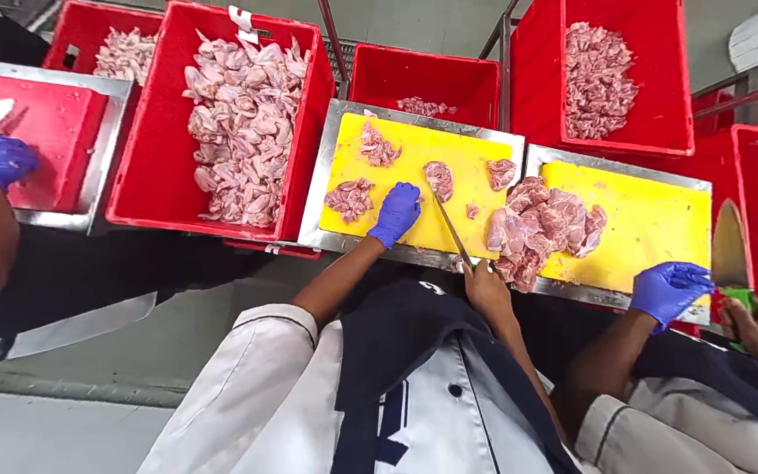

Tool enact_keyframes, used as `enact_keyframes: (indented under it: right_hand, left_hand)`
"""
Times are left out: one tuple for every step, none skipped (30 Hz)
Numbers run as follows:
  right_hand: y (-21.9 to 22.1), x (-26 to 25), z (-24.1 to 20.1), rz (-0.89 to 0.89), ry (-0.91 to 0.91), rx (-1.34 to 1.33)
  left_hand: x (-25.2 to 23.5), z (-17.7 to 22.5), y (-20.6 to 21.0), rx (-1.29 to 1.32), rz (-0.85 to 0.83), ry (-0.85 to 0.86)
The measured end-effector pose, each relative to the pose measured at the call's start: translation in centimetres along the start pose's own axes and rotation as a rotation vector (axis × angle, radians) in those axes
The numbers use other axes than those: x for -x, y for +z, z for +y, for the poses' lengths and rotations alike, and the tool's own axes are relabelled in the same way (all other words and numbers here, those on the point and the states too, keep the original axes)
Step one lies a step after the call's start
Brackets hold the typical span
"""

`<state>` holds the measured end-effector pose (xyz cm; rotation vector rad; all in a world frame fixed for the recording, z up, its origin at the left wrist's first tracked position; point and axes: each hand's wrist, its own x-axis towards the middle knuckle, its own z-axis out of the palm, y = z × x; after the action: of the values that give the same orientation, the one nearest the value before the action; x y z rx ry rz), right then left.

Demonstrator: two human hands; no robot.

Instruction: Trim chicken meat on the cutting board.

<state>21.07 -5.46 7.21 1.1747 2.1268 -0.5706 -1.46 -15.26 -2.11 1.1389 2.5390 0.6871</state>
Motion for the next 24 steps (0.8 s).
enact_keyframes:
  right_hand:
    - [0.4, 0.8, 0.8, -0.026, 0.039, 0.001]
    - [0.8, 1.4, 1.3, -0.041, 0.062, 0.008]
    - [1.1, 1.8, 1.5, -0.047, 0.074, 0.007]
    - [1.3, 2.0, 1.5, -0.041, 0.076, -0.003]
    - [1.5, 2.1, 1.4, -0.030, 0.079, -0.016]
    - [1.7, 2.2, 1.2, -0.016, 0.080, -0.031]
    - [1.9, 2.4, 1.1, -0.001, 0.078, -0.044]
    - [2.2, 2.5, 1.1, 0.014, 0.074, -0.061]
    - [2.5, 2.6, 1.0, 0.022, 0.078, -0.071]
    - [2.7, 2.6, 0.8, 0.024, 0.087, -0.078]
    - [2.9, 2.6, 0.6, 0.030, 0.092, -0.088]
    - [3.0, 2.7, 0.4, 0.033, 0.094, -0.099]
    - [3.1, 2.7, 0.3, 0.039, 0.096, -0.102]
    - [3.2, 2.8, 0.1, 0.044, 0.100, -0.099]
    - [3.3, 2.9, 0.1, 0.051, 0.099, -0.093]
    - [3.3, 3.0, 0.1, 0.060, 0.096, -0.085]
    - [3.1, 3.0, 0.1, 0.070, 0.091, -0.082]
    - [2.9, 3.0, 0.1, 0.077, 0.089, -0.085]
    - [3.1, 3.4, 0.3, 0.073, 0.094, -0.097]
    - [3.4, 3.7, 0.4, 0.067, 0.103, -0.114]
    - [3.8, 3.8, 0.5, 0.067, 0.110, -0.134]
    - [4.1, 3.9, 0.5, 0.067, 0.118, -0.156]
    - [4.4, 4.1, 0.5, 0.068, 0.125, -0.172]
    - [4.7, 4.3, 0.5, 0.073, 0.130, -0.188]
  left_hand:
    - [0.4, -0.1, -0.6, -0.012, -0.020, -0.047]
    - [0.9, -0.3, -1.4, 0.007, -0.062, -0.098]
    - [1.4, -0.5, -2.3, 0.058, -0.102, -0.138]
    - [1.9, -0.7, -3.5, 0.130, -0.124, -0.166]
    - [2.2, -0.6, -5.2, 0.214, -0.121, -0.184]
    - [2.4, -0.4, -7.1, 0.290, -0.079, -0.175]
    - [2.8, -0.2, -9.0, 0.365, 0.039, -0.126]
    - [3.0, 0.0, -10.6, 0.442, 0.222, -0.032]
    - [2.8, 0.0, -11.8, 0.501, 0.420, 0.080]
    - [2.0, -0.1, -12.6, 0.525, 0.602, 0.194]
    - [0.9, -0.5, -13.1, 0.509, 0.723, 0.277]
    - [-0.2, -1.3, -13.1, 0.457, 0.733, 0.290]
    - [-1.2, -2.6, -12.7, 0.362, 0.627, 0.211]
    - [-1.9, -3.9, -12.0, 0.232, 0.427, 0.059]
    - [-2.6, -5.0, -11.1, 0.121, 0.240, -0.089]
    - [-3.0, -5.6, -10.3, 0.049, 0.154, -0.189]
    - [-3.1, -5.5, -9.9, 0.015, 0.147, -0.236]
    - [-3.0, -4.9, -9.6, 0.012, 0.174, -0.243]
    - [-2.6, -4.2, -9.0, 0.036, 0.190, -0.222]
    - [-2.4, -3.4, -8.2, 0.083, 0.193, -0.185]
    - [-2.7, -2.7, -7.4, 0.149, 0.165, -0.160]
    - [-3.5, -2.1, -6.4, 0.204, 0.110, -0.156]
    - [-4.4, -1.3, -5.4, 0.235, 0.050, -0.160]
    - [-5.3, -0.6, -4.4, 0.240, -0.004, -0.168]
